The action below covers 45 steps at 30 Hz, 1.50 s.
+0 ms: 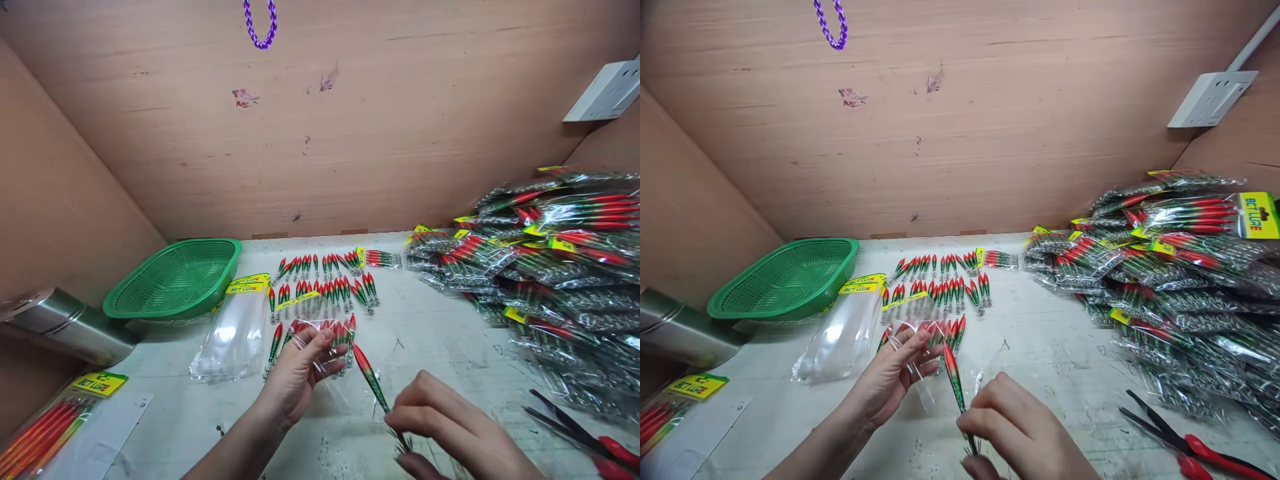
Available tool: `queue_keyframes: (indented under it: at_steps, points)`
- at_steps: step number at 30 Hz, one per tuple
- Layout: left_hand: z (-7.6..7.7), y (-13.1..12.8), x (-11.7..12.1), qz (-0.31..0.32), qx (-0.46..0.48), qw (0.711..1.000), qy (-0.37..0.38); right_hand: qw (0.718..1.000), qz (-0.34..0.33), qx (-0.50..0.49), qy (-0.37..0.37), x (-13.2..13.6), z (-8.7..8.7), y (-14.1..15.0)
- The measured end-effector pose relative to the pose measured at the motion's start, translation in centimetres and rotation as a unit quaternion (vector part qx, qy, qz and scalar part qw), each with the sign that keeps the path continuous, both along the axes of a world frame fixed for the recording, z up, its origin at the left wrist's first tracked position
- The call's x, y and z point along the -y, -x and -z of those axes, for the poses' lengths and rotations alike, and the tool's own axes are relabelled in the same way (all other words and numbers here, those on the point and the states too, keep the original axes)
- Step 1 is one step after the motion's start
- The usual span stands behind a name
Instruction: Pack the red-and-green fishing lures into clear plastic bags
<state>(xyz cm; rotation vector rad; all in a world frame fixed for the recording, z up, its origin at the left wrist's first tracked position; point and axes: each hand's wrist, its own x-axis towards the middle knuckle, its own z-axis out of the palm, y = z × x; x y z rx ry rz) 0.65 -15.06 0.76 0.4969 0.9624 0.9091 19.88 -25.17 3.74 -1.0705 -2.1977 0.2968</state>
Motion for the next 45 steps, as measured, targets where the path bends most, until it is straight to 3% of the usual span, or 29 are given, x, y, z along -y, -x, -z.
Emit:
queue_keyframes:
  at_steps: [6,11,17,25,30,35,40,45]
  points:
    - [0.2,0.1,1.5,0.146,0.021,0.988,-0.035,0.972,0.058,0.112,-0.2,-1.5,1.4,1.5]
    - [-0.6,0.5,1.4,0.209,0.118,0.971,-0.01,0.954,0.071,0.146,-0.253,-1.6,1.8,1.5]
    - [-0.8,0.5,0.8,0.152,0.138,0.979,0.01,0.961,0.078,0.11,-0.242,-1.1,3.3,1.4]
    - [-0.5,0.0,1.7,0.173,0.147,0.974,0.007,0.948,0.154,0.084,-0.266,-1.1,3.0,2.2]
    - [0.2,-0.5,2.2,0.131,0.17,0.977,-0.006,0.943,0.129,0.135,-0.276,-1.7,3.1,2.9]
    - [0.7,-0.8,2.4,0.083,0.196,0.977,-0.024,0.954,0.122,0.081,-0.261,-2.7,3.3,2.8]
    - [0.8,-0.6,2.3,0.065,0.248,0.966,-0.045,0.958,0.181,0.027,-0.222,-3.5,2.6,3.6]
    - [1.1,-0.2,2.3,0.086,0.308,0.947,-0.044,0.952,0.231,-0.025,-0.199,-4.1,2.1,4.6]
